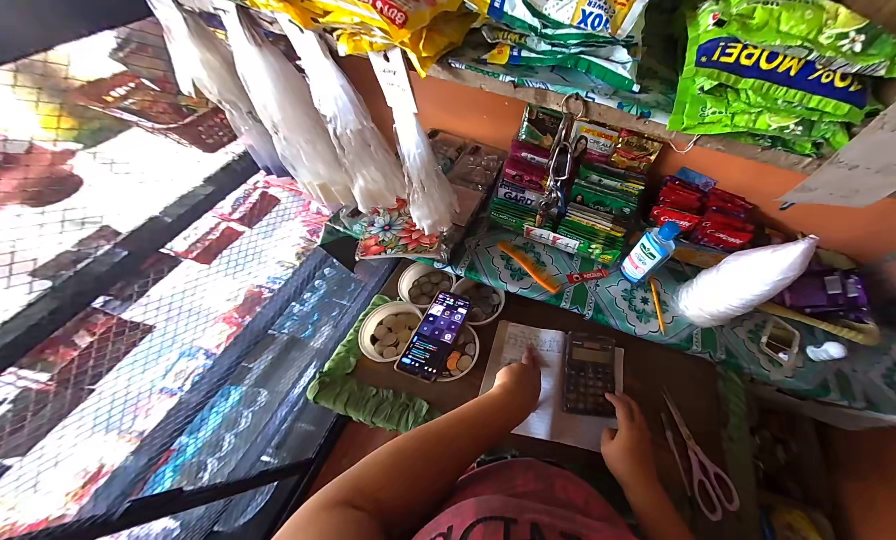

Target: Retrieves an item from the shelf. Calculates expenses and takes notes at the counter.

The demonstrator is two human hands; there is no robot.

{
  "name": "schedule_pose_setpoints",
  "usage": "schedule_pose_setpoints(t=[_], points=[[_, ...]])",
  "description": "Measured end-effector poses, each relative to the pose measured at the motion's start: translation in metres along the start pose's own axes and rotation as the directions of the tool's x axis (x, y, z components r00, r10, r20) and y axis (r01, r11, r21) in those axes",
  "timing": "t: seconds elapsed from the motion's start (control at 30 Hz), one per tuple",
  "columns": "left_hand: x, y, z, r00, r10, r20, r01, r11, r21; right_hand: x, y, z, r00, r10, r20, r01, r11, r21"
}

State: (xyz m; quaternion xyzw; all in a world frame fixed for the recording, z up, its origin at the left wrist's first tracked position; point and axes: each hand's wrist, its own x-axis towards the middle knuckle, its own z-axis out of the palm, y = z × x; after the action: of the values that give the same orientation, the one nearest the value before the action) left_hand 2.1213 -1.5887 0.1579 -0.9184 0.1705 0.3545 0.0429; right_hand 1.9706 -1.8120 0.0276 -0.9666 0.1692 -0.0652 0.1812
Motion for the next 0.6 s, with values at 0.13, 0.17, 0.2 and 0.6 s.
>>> schedule_pose_setpoints(t=[0.13,0.17,0.2,0.6], points=[[0.002,-0.001,0.003,1.0,0.012,-0.005,-0.012,1.0,0.006,-0.003,0.012,0.004,1.0,-0.013,-0.015,0.013,1.0,-0.015],[0.003,-0.001,0.004,1.0,0.017,-0.007,-0.017,1.0,0.01,-0.004,0.017,0.006,1.0,-0.027,-0.014,0.027,0.998,-0.05],[0.003,-0.001,0.004,1.0,0.025,-0.006,-0.025,0.999,0.019,-0.005,0.021,0.009,0.999,-0.045,-0.016,0.043,0.995,-0.088],[-0.001,-0.003,0.005,0.993,0.115,-0.017,-0.114,0.991,0.065,-0.002,0.027,0.004,0.997,-0.074,-0.032,0.069,0.986,-0.154]])
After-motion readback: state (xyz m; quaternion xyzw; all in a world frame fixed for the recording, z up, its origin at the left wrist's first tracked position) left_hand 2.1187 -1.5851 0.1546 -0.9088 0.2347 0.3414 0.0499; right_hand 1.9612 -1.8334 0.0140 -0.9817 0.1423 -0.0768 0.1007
